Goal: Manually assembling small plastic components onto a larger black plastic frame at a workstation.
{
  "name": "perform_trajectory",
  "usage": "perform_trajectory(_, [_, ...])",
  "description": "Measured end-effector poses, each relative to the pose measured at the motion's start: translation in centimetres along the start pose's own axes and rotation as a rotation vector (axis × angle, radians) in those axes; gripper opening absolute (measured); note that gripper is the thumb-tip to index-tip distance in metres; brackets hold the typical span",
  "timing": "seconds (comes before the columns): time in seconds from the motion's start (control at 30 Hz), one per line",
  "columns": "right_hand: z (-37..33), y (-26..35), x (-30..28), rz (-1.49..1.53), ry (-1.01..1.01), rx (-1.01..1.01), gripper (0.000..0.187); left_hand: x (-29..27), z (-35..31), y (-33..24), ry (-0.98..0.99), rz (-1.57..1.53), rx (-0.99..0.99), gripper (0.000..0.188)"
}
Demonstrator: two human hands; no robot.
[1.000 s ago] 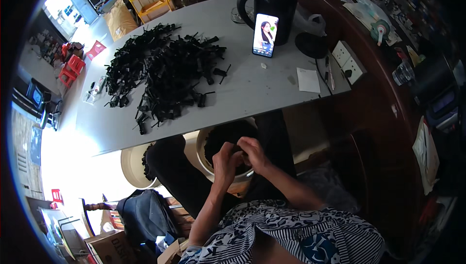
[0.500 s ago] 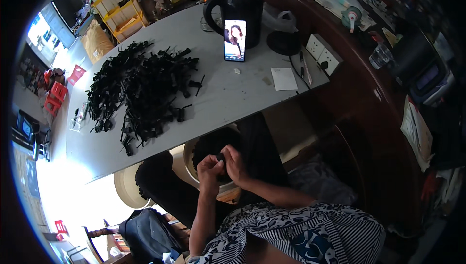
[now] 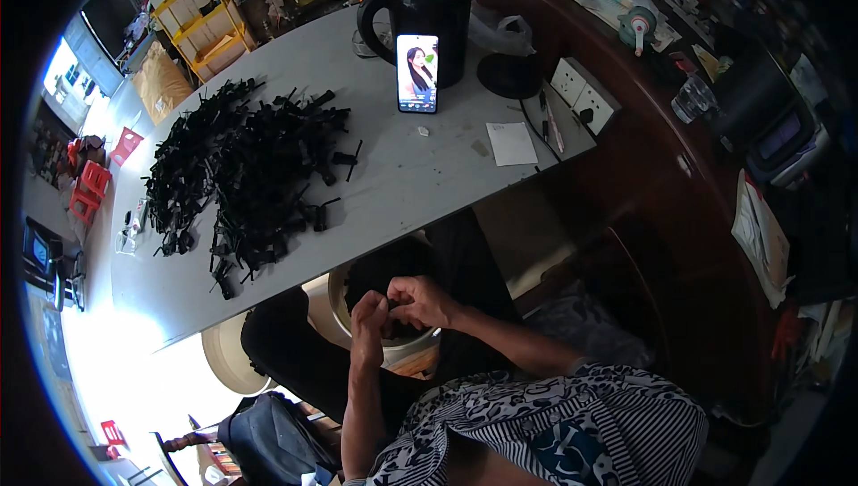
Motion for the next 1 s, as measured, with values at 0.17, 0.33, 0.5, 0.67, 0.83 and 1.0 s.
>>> perform_trajectory(0.17, [0.3, 0.7, 0.1, -0.364, -0.151, -0.349, 0.019, 0.3, 0.8, 1.9, -0.082, -0.272, -0.098, 0.015])
perform_trajectory(0.33, [0.0, 0.6, 0.4, -0.374, -0.220, -0.353, 0.021, -0.3, 1.1, 3.1, -0.081, -0.351, -0.109, 0.016])
perform_trajectory(0.5, [2.3, 0.3, -0.5, -0.692, -0.148, -0.188, 0.019, -2.4, 1.9, 3.3, -0.237, 0.093, 0.049, 0.012])
perform_trajectory(0.67, [5.1, 9.5, -2.6, -0.858, -0.241, -0.551, 0.023, -5.0, 1.0, -4.6, -0.494, 0.682, 0.261, 0.024])
perform_trajectory(0.83, [14.2, 15.6, -3.6, -1.052, -0.590, -0.710, 0.041, -5.5, 4.2, -11.4, -0.752, 0.856, 0.378, 0.031])
perform_trajectory(1.0, [18.1, 13.5, -4.0, -1.180, -0.659, -0.694, 0.048, -5.0, 7.4, -11.3, -0.795, 1.139, 0.417, 0.032])
Point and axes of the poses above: each hand's wrist, its own z-axis towards the middle knuckle, its own x-axis out of the palm, y = z × x, the point moved 8 cm from there along z, towards the middle knuckle, and after that the axes turned 4 degrees about z, right-handed, at the moved point
